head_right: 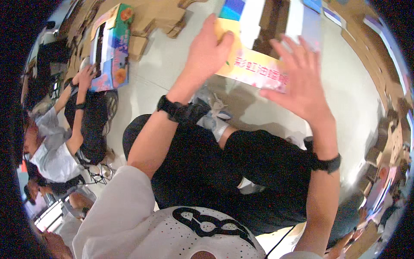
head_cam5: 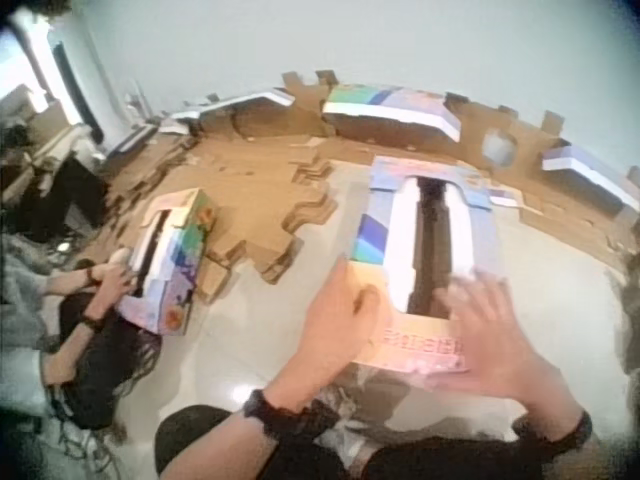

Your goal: Assembling and stacking cardboard fruit boxes while sitting on the floor.

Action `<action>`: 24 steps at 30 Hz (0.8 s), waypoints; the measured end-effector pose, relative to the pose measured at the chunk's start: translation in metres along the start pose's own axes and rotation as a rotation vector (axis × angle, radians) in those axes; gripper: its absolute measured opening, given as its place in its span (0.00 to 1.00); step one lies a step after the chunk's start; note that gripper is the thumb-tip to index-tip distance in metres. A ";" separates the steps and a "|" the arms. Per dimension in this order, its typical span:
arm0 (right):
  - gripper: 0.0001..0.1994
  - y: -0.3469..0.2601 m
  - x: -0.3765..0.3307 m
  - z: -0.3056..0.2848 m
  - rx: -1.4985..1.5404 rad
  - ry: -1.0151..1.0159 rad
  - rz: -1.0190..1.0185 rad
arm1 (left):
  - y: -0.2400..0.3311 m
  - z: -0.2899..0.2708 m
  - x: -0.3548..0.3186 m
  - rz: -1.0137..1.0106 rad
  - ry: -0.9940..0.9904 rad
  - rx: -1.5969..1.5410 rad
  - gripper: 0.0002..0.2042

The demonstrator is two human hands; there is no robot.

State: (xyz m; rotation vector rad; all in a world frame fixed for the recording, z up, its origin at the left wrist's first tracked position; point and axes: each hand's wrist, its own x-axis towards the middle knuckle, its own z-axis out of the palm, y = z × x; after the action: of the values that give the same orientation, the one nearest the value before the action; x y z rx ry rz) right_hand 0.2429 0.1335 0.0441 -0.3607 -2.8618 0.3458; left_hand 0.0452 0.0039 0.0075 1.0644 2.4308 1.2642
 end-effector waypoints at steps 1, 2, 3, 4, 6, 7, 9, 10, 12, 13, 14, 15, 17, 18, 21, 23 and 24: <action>0.47 0.000 0.001 -0.004 0.012 0.012 -0.020 | -0.004 0.003 0.000 0.034 0.037 0.013 0.30; 0.48 0.001 0.002 -0.007 0.026 0.008 0.016 | -0.010 0.002 0.001 0.071 0.072 0.025 0.30; 0.49 0.007 -0.002 -0.012 0.027 -0.004 0.066 | -0.008 0.002 0.001 0.073 0.077 0.026 0.30; 0.51 0.013 -0.005 -0.009 -0.043 -0.050 0.014 | -0.005 0.001 0.001 0.063 0.047 0.008 0.30; 0.52 0.007 -0.007 -0.008 -0.092 -0.109 0.042 | 0.001 0.003 0.001 0.065 0.012 -0.029 0.30; 0.53 0.003 -0.008 -0.006 -0.126 -0.175 0.071 | 0.001 0.001 -0.001 0.031 0.005 0.007 0.31; 0.48 -0.003 -0.007 -0.001 -0.103 -0.123 0.059 | 0.000 -0.001 0.000 0.004 -0.010 0.032 0.31; 0.44 -0.005 -0.005 -0.002 -0.117 -0.124 0.076 | -0.001 -0.002 0.000 0.020 -0.004 0.021 0.31; 0.35 -0.002 -0.004 0.000 -0.133 -0.072 0.069 | 0.003 -0.004 0.001 0.024 0.002 0.025 0.31; 0.35 -0.002 -0.004 -0.002 -0.138 -0.073 0.077 | 0.002 -0.002 0.001 0.028 -0.004 0.020 0.31; 0.35 -0.001 -0.004 -0.004 -0.138 -0.075 0.082 | 0.001 0.000 0.002 0.030 0.001 -0.024 0.31; 0.35 -0.001 -0.003 -0.004 -0.136 -0.078 0.087 | 0.000 0.000 0.003 0.032 0.005 -0.067 0.31; 0.35 -0.003 -0.001 -0.004 -0.147 -0.035 0.112 | -0.002 0.000 0.008 0.039 0.026 -0.127 0.31; 0.35 -0.002 -0.001 -0.003 -0.155 0.007 0.128 | -0.001 -0.001 0.009 0.040 0.054 -0.183 0.31; 0.35 0.004 -0.003 -0.004 -0.151 0.089 0.208 | 0.003 -0.004 0.010 0.037 0.137 -0.229 0.32; 0.34 0.008 -0.002 -0.005 -0.156 0.139 0.244 | 0.004 -0.007 0.009 0.013 0.131 -0.232 0.32; 0.33 0.013 -0.004 -0.005 -0.230 0.198 0.308 | 0.008 -0.010 0.008 -0.010 0.125 -0.235 0.32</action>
State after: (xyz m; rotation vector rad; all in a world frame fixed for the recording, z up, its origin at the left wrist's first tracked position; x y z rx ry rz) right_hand 0.2509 0.1453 0.0447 -0.8340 -2.6530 0.0277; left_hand 0.0387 0.0065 0.0208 0.9330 2.2955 1.6094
